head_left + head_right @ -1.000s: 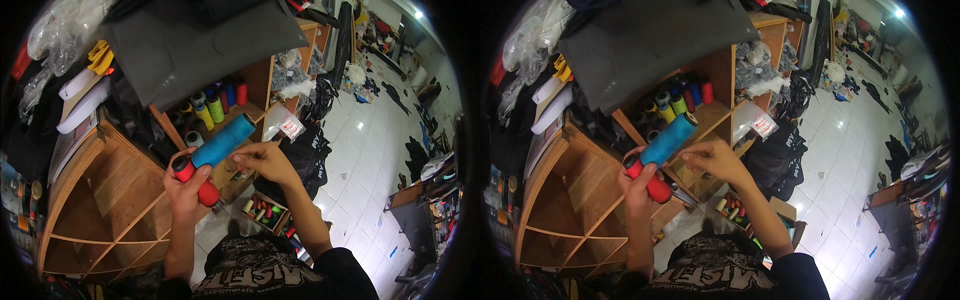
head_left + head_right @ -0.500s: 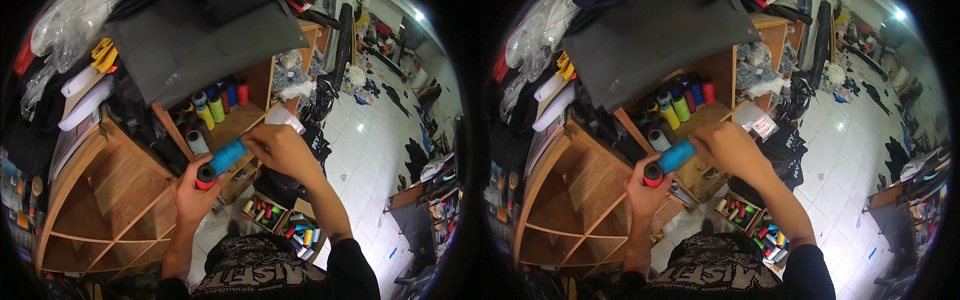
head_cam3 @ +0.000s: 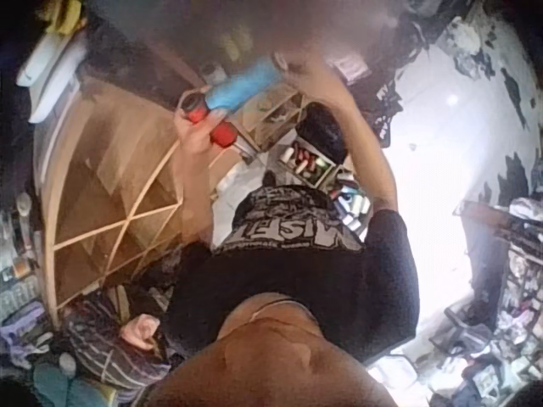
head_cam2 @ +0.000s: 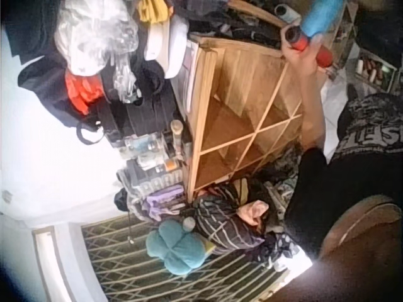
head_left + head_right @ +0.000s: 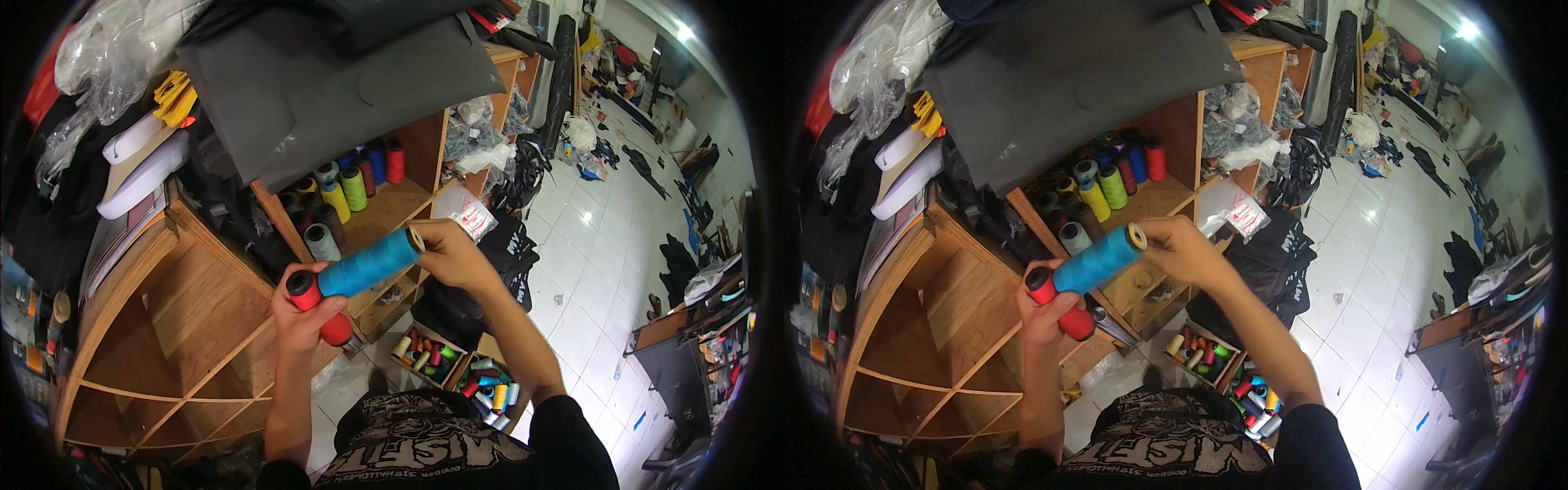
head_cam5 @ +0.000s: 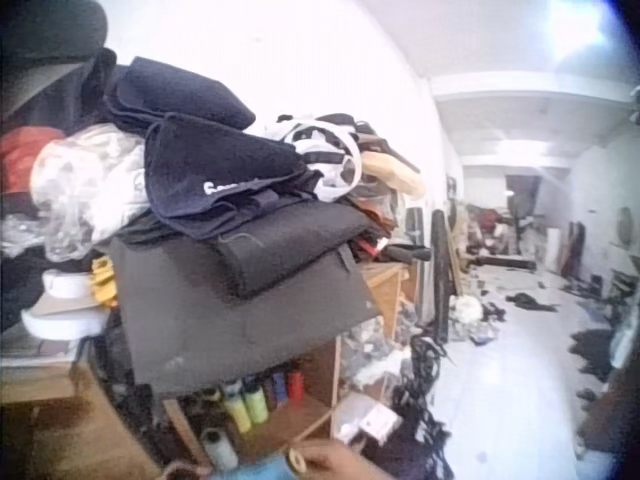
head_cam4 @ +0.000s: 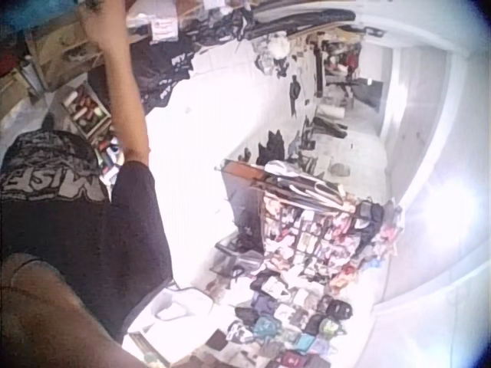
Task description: The person picks up thread spools from a box on the floor and places them onto wooden shelves. The person also picks up spools from the shelves to tuck in loose thread ends before returning them to the shelf.
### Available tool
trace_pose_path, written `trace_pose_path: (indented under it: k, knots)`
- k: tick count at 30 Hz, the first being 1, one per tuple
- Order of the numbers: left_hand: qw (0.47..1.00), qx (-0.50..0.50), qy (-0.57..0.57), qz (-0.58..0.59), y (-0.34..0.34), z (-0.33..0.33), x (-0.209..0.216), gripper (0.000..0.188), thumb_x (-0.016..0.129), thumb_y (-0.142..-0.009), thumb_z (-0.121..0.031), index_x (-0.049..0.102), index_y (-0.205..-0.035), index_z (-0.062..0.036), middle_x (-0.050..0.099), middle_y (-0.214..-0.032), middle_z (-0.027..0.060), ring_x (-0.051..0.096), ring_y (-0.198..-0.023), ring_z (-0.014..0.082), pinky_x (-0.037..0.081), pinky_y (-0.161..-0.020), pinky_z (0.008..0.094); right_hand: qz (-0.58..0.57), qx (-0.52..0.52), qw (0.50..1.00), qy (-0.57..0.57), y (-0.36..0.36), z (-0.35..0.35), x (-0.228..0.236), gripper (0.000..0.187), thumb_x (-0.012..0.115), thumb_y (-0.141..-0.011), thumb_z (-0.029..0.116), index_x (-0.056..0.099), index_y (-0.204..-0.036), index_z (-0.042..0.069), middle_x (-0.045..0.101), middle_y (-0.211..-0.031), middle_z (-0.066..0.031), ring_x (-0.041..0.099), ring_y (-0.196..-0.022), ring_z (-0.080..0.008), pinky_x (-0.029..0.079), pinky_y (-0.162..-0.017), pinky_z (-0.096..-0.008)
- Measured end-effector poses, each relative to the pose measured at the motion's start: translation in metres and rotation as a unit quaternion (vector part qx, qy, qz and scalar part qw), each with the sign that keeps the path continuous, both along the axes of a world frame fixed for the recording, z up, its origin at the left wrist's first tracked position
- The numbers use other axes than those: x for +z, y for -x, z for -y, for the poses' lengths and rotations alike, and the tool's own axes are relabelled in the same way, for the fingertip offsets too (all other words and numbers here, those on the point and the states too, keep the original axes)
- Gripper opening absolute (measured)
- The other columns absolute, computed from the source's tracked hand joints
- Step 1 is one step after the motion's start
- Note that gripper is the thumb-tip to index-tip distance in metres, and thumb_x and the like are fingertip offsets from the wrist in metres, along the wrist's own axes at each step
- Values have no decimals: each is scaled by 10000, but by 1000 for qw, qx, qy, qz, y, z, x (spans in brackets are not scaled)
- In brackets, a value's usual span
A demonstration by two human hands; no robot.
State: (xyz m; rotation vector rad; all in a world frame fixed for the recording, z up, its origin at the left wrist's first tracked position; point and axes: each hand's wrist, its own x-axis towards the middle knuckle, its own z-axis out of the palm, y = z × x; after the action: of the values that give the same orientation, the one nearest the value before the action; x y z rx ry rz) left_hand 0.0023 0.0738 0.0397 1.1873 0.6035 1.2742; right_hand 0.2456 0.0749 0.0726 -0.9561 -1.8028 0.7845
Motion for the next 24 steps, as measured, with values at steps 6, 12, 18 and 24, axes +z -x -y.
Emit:
trace_pose_path:
  k: [6,12,18,24]
  knots:
    - [969,152,-162,-106,-31,1,-3,393,763,-692,30,521,-1001,12,628,-1051,149,599,-926,143,489,-820,301,-348,12,918,190,28,0,-35,147,544,-907,99,609,-946,-28,625,-850,-72,587,-804,-127,490,-735,-278]
    - [912,220,-272,-215,-42,3,-17,382,755,-688,38,535,-1000,36,619,-1098,201,636,-919,214,513,-795,339,-559,64,759,328,28,12,-47,112,597,-884,129,596,-923,24,594,-847,-51,558,-815,-138,472,-738,-268]
    - [781,275,-449,-336,-46,0,-45,451,713,-641,75,552,-1062,50,597,-1090,251,630,-916,369,529,-763,397,-574,-34,729,371,42,21,-57,155,672,-852,180,617,-915,50,579,-778,0,543,-731,-104,457,-668,-233]
    - [721,274,-507,-384,-40,-6,-68,524,674,-633,94,539,-1133,13,565,-1133,241,600,-969,378,523,-757,418,-546,-83,747,369,49,18,-72,173,690,-844,216,607,-856,64,527,-690,27,460,-602,-71,369,-569,-217]
